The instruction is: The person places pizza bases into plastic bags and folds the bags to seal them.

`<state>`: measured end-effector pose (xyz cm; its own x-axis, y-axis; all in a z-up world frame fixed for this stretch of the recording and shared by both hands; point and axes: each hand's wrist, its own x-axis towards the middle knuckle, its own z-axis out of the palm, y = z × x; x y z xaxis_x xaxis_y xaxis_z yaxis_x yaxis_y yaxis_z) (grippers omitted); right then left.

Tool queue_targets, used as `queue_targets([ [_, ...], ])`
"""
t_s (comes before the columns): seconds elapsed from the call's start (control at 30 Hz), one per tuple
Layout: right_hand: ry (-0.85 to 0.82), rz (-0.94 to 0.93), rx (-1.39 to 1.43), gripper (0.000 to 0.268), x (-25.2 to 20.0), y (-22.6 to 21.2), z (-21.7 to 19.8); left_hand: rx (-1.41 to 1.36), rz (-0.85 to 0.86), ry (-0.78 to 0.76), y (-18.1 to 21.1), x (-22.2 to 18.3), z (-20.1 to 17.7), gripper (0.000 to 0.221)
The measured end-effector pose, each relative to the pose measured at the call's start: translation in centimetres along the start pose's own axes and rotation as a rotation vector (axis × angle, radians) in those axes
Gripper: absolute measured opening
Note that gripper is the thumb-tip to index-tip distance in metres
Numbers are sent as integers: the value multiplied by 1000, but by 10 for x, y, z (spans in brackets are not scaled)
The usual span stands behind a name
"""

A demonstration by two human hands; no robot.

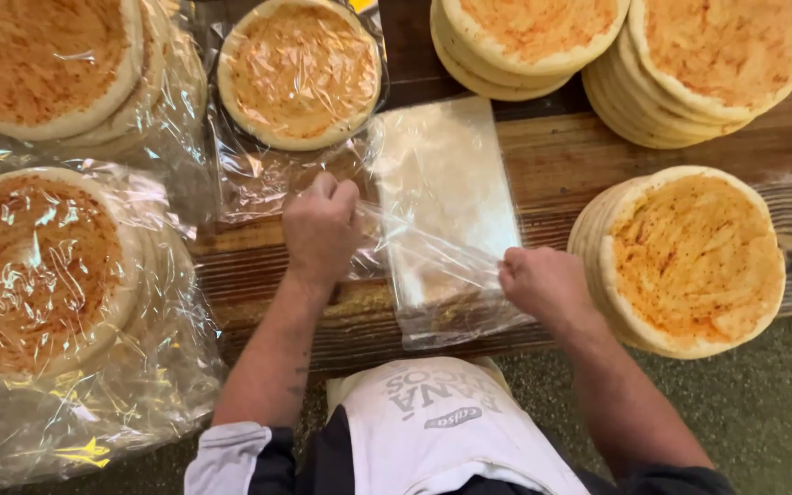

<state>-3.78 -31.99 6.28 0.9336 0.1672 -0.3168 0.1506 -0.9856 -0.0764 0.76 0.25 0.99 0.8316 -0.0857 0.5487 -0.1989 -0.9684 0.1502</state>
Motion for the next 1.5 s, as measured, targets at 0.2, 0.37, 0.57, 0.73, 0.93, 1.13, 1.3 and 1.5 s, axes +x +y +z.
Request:
queue_targets([
  [0.2,-168,120,-98,39,27,4,-51,42,-17,-285,-22,35,-15,36],
  [0.37,581,216,971,25,7,-12,-149,-179,336,352,-4,133,-142,38],
  [0.57,698,-47,457,19,40,23,-8,-25,283,305,-7,-1,-94,18],
  [0.73,124,165,487,29,81,53,103,89,270,-43,19,-65,-33,9],
  [0.93,100,122,327,26,53,43,74,-84,385,-11,49,-69,29,7],
  [1.13,179,-9,258,52,25,48,62,-384,-328,-709,65,-32,28,25],
  [1.3,271,214,376,73,-13,113,-50,-3,124,-221,85,-11,7,63],
  [1.5,15,980,435,77,-7,223,-109,-143,249,-161,83,-22,39,19],
])
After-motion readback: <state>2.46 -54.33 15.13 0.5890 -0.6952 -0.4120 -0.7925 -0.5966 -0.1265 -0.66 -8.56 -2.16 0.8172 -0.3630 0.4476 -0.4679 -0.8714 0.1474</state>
